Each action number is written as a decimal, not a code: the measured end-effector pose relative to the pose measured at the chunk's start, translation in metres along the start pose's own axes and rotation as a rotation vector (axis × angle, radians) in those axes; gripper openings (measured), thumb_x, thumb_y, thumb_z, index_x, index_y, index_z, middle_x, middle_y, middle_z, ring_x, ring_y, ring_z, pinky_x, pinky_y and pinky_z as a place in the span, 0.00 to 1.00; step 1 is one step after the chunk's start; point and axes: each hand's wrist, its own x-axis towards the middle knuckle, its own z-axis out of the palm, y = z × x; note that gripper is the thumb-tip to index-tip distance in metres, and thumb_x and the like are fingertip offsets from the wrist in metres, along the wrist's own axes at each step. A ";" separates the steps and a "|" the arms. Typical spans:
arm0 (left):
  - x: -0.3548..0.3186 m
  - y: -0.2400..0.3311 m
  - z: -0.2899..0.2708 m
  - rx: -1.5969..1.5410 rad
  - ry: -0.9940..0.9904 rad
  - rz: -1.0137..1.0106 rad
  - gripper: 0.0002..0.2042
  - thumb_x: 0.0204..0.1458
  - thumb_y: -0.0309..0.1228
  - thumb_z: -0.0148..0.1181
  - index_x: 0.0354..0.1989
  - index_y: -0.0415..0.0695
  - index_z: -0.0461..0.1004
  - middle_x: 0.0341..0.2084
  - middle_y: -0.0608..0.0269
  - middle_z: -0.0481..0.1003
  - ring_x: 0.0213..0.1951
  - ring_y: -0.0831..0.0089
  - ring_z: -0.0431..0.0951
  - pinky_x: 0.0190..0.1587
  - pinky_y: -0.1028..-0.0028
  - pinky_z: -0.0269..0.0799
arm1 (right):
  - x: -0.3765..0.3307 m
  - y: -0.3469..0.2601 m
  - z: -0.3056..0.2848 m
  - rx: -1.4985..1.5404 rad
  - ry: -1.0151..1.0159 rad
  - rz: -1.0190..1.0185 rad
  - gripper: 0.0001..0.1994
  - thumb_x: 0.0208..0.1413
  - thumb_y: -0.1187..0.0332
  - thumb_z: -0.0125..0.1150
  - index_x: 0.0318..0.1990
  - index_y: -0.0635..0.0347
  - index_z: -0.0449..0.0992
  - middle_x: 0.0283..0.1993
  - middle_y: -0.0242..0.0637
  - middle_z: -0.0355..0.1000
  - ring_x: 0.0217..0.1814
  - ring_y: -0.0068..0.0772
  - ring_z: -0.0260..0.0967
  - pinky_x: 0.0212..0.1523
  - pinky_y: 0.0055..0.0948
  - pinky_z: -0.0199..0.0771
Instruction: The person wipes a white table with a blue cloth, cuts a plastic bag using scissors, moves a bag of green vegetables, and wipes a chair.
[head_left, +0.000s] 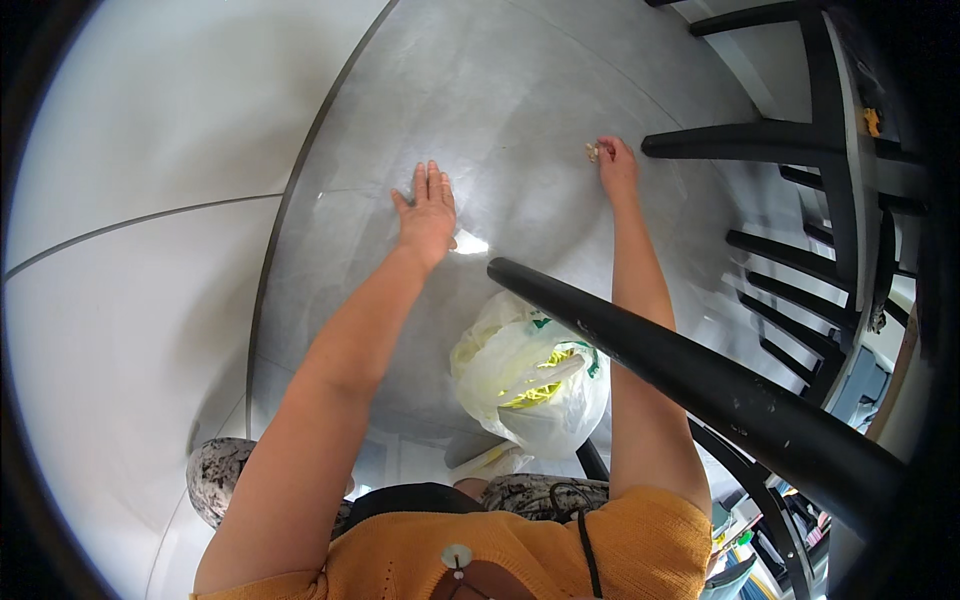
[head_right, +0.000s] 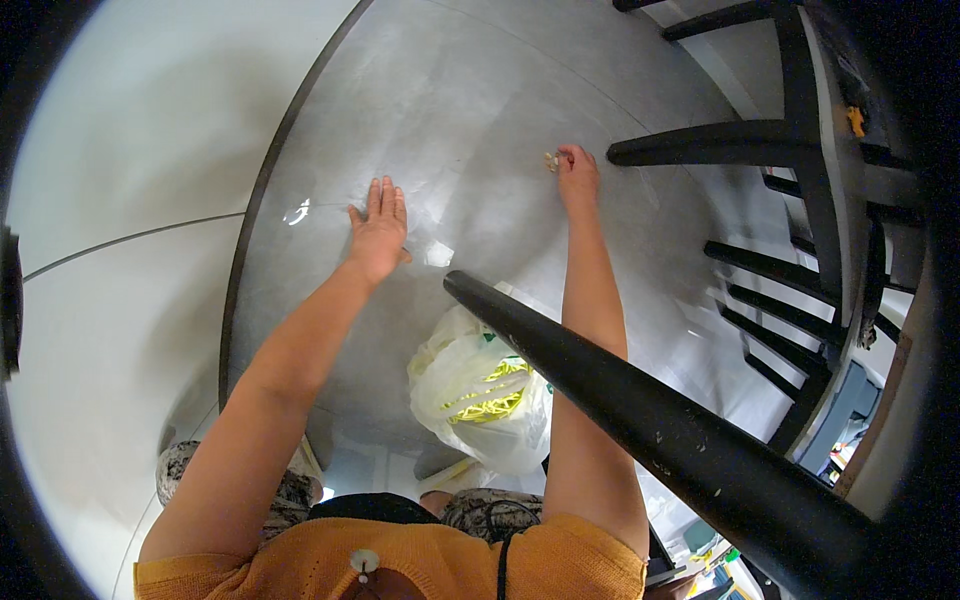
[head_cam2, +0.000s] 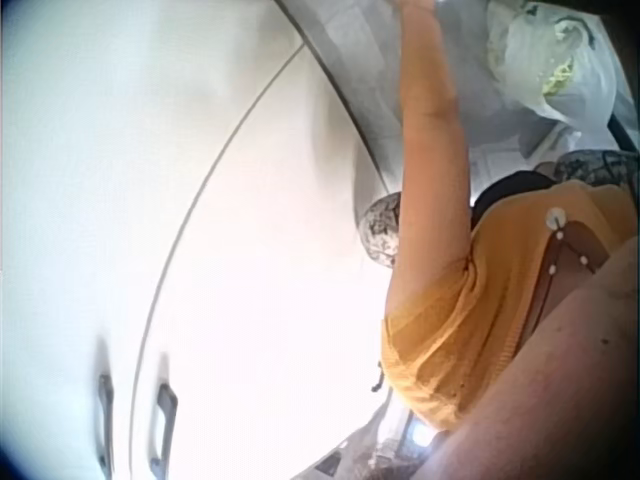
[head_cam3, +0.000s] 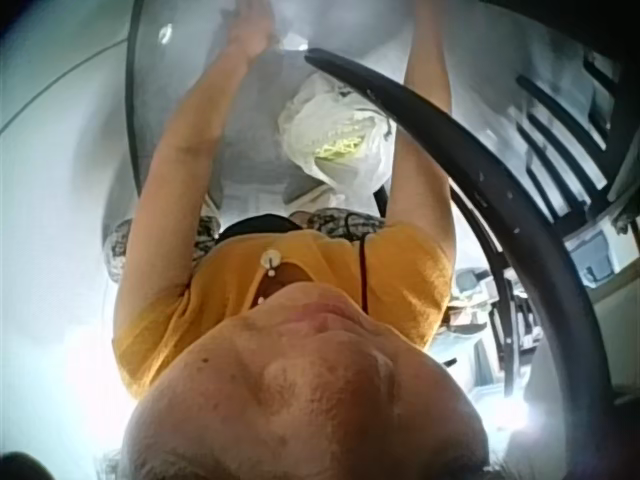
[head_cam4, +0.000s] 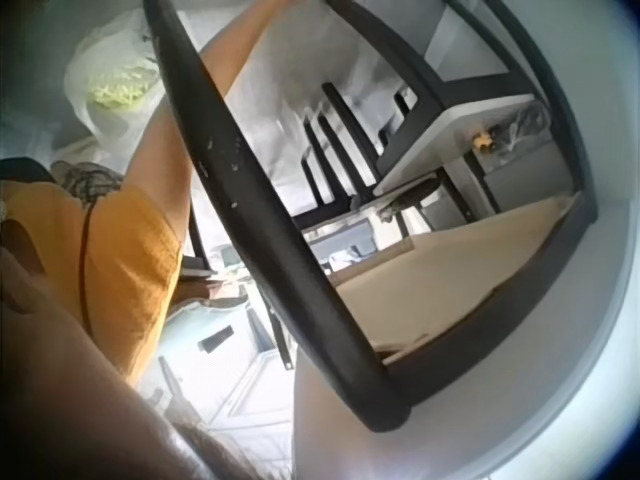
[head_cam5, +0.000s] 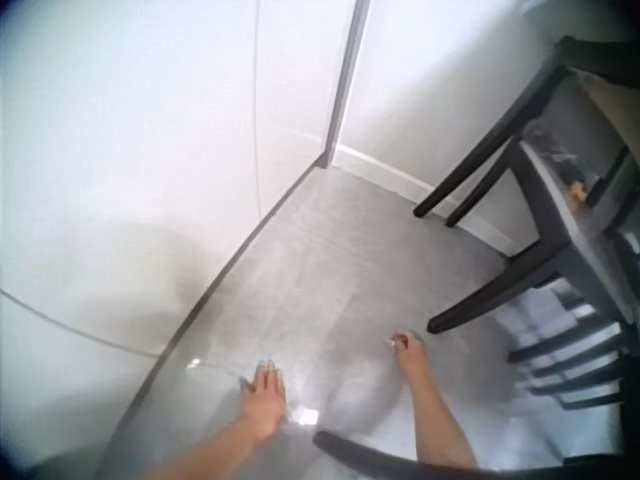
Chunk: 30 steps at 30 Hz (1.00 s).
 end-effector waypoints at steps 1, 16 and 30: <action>0.000 0.000 0.000 0.005 0.001 -0.003 0.46 0.33 0.41 0.64 0.57 0.33 0.42 0.59 0.47 0.37 0.60 0.53 0.36 0.51 0.44 0.49 | 0.001 -0.002 0.000 -0.037 -0.007 -0.035 0.09 0.43 0.69 0.54 0.34 0.57 0.69 0.34 0.39 0.66 0.37 0.36 0.64 0.39 0.30 0.64; 0.002 0.001 -0.004 0.046 -0.021 -0.018 0.47 0.33 0.42 0.64 0.57 0.33 0.40 0.59 0.47 0.35 0.60 0.52 0.34 0.51 0.44 0.48 | -0.055 -0.028 -0.003 -0.288 -0.042 -0.128 0.04 0.44 0.69 0.53 0.29 0.56 0.67 0.30 0.39 0.65 0.33 0.41 0.64 0.33 0.34 0.65; 0.002 0.002 -0.003 0.050 -0.037 -0.048 0.49 0.31 0.44 0.65 0.57 0.35 0.39 0.59 0.49 0.34 0.60 0.53 0.33 0.51 0.43 0.47 | -0.127 -0.060 -0.111 0.804 -0.537 0.563 0.03 0.48 0.70 0.53 0.29 0.59 0.68 0.24 0.26 0.62 0.28 0.13 0.59 0.28 0.14 0.63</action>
